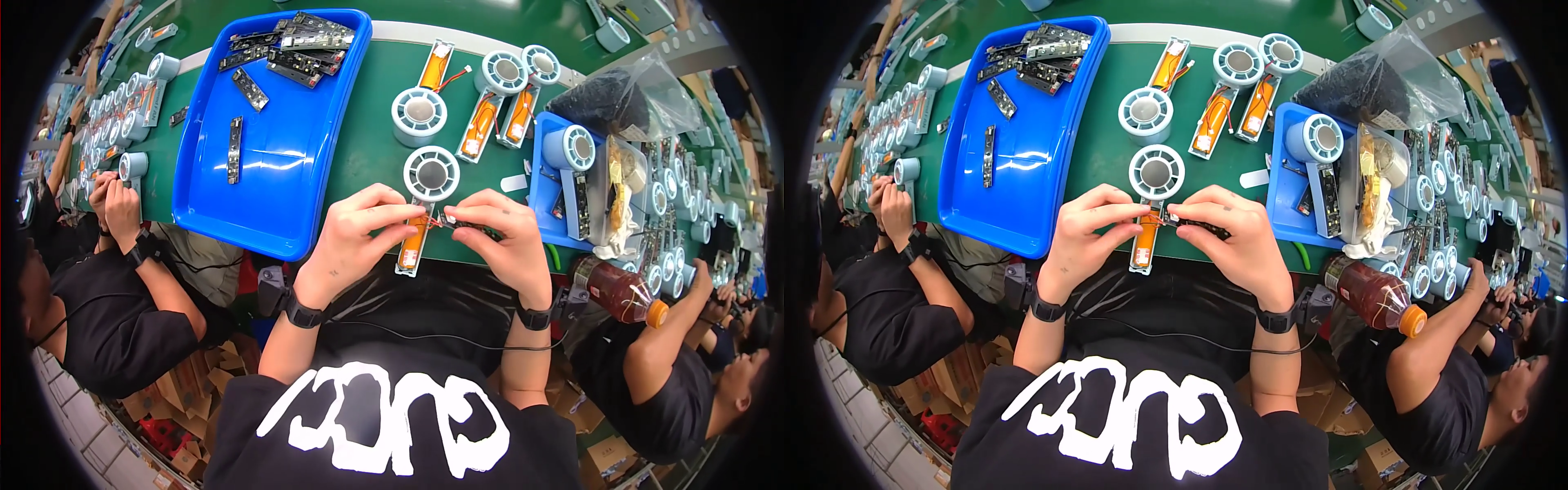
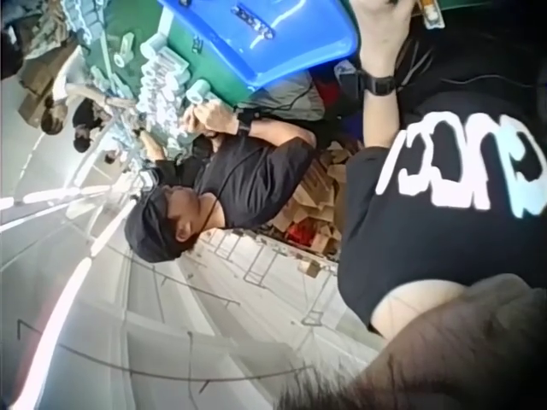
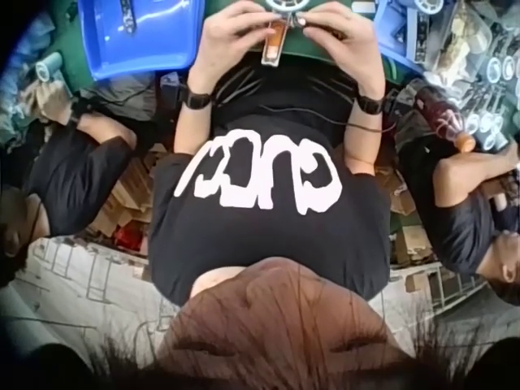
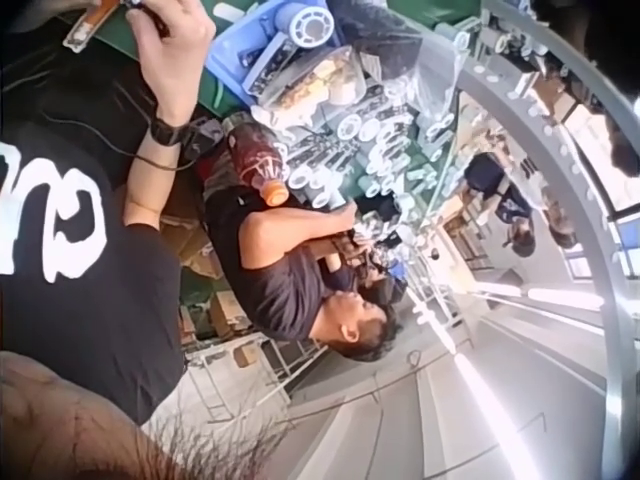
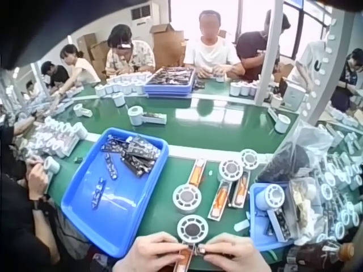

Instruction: The person picks up a circuit board from a blue tray, connects it to the wires of a handheld fan, and presses the board into the fan handle. They then place the assembled fan on the table and repeat the process with a new fan.

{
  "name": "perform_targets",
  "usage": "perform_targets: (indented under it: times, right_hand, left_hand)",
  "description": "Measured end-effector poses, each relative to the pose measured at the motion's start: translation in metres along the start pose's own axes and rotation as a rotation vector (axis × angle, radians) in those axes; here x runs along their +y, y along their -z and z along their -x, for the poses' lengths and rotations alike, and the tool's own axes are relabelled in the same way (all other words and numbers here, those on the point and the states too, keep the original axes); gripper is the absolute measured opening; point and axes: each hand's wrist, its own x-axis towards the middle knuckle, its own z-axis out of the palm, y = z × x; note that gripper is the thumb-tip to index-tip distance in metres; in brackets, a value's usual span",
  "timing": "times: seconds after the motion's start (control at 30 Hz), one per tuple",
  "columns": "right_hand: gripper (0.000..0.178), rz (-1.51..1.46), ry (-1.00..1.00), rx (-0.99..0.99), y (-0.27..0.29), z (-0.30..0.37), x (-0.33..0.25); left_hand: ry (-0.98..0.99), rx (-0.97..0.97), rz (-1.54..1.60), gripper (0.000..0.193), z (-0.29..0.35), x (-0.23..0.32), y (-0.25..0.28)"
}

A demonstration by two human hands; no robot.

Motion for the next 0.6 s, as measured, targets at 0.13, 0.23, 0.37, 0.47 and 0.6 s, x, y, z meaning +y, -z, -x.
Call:
perform_targets:
  times: [0.13, 0.23, 0.37, 0.47, 0.6]
  right_hand:
    - [0.030, 0.004, 0.076, -0.026, 0.002, -0.013, -0.005]
    - [0.029, -0.103, 0.038, 0.012, -0.009, -0.013, -0.001]
    - [0.027, -0.251, -0.105, 0.122, -0.027, -0.006, -0.006]
    - [0.026, -0.310, -0.195, 0.230, -0.045, 0.006, -0.013]
    - [0.025, -0.354, -0.260, 0.402, -0.067, 0.019, -0.013]
  left_hand:
    - [0.025, -0.016, 0.015, 0.030, -0.001, -0.009, -0.004]
    - [-0.046, 0.005, -0.020, 0.029, -0.005, -0.011, -0.011]
    - [-0.240, 0.114, -0.242, 0.020, -0.008, -0.014, -0.020]
    - [-0.289, 0.242, -0.328, 0.022, -0.004, -0.018, -0.034]
    - [-0.181, 0.390, -0.271, 0.020, 0.002, -0.012, -0.045]
